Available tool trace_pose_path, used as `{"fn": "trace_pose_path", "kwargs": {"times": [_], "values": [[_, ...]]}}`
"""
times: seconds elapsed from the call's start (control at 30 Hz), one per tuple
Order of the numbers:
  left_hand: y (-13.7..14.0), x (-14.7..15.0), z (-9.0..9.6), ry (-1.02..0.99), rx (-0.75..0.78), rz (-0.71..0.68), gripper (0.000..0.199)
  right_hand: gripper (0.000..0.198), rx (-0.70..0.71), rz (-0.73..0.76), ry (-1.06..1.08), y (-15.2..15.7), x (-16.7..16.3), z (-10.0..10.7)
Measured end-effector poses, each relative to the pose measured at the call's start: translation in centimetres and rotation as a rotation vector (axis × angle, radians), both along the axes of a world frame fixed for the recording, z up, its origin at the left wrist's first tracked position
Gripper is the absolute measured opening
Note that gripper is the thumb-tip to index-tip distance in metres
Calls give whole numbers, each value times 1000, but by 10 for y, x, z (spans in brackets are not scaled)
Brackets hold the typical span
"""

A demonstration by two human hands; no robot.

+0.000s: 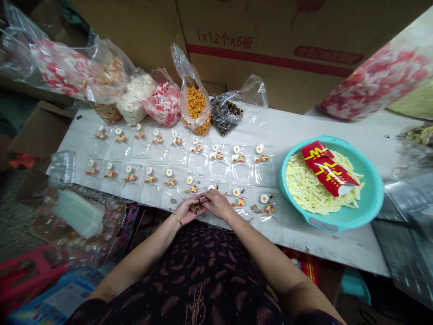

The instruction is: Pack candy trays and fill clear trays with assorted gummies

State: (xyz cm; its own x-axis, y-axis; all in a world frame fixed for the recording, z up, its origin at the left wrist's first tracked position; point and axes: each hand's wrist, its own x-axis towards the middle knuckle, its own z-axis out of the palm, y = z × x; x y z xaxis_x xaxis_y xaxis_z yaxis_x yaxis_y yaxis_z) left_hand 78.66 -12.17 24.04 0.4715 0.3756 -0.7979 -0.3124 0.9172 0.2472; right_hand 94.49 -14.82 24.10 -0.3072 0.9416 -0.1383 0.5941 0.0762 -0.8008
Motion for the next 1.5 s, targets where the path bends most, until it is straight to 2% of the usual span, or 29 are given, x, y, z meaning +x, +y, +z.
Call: {"fn": "trace_pose_path", "kwargs": {"times": [0.23, 0.4, 0.5, 0.6, 0.67, 0.73, 0.83, 0.9, 0.93, 1.0, 1.1, 1.2, 1.3, 1.37, 1.43, 1.5], "values": [[6, -13, -2, 24, 13, 49, 27, 12, 14, 31, 48, 16, -12, -6], [8, -29, -10, 23, -13, 90, 30, 4, -115, -125, 69, 26, -19, -18], [9, -42, -12, 35, -26, 133, 31, 7, -69, -198, 3, 46, -22, -24], [11, -53, -13, 74, -42, 172, 31, 16, 44, -76, -132, 73, -28, -30], [12, -57, -12, 94, -51, 192, 30, 20, 56, 48, -216, 88, -31, -34], [13, -59, -11, 95, -51, 207, 30, 24, 48, 106, -253, 95, -32, -38], [16, -58, -9, 49, -40, 236, 30, 30, 93, -14, -187, 90, -28, -39], [20, -55, -9, 1, -35, 265, 30, 29, 129, -115, -94, 77, -26, -32], [22, -53, -9, -18, -34, 282, 29, 26, 134, -126, -45, 70, -25, -27], [27, -46, -9, -48, -31, 311, 30, 21, 124, -55, 32, 55, -27, -15], [32, -32, -8, -84, -47, 330, 33, 24, 96, 31, 35, 39, -34, -2], [34, -17, -7, -114, -90, 314, 34, 25, 61, -77, 41, 31, -35, 0], [35, -6, -5, -99, -107, 256, 30, 20, 47, -241, 138, 28, -21, -4], [37, -1, -3, -76, -103, 215, 26, 16, 70, -350, 149, 29, 6, -7], [40, 2, -1, -48, -100, 186, 24, 16, 116, -433, 49, 33, 49, -7], [42, 3, -1, -23, -92, 165, 24, 20, 157, -507, -158, 40, 104, -2]]}}
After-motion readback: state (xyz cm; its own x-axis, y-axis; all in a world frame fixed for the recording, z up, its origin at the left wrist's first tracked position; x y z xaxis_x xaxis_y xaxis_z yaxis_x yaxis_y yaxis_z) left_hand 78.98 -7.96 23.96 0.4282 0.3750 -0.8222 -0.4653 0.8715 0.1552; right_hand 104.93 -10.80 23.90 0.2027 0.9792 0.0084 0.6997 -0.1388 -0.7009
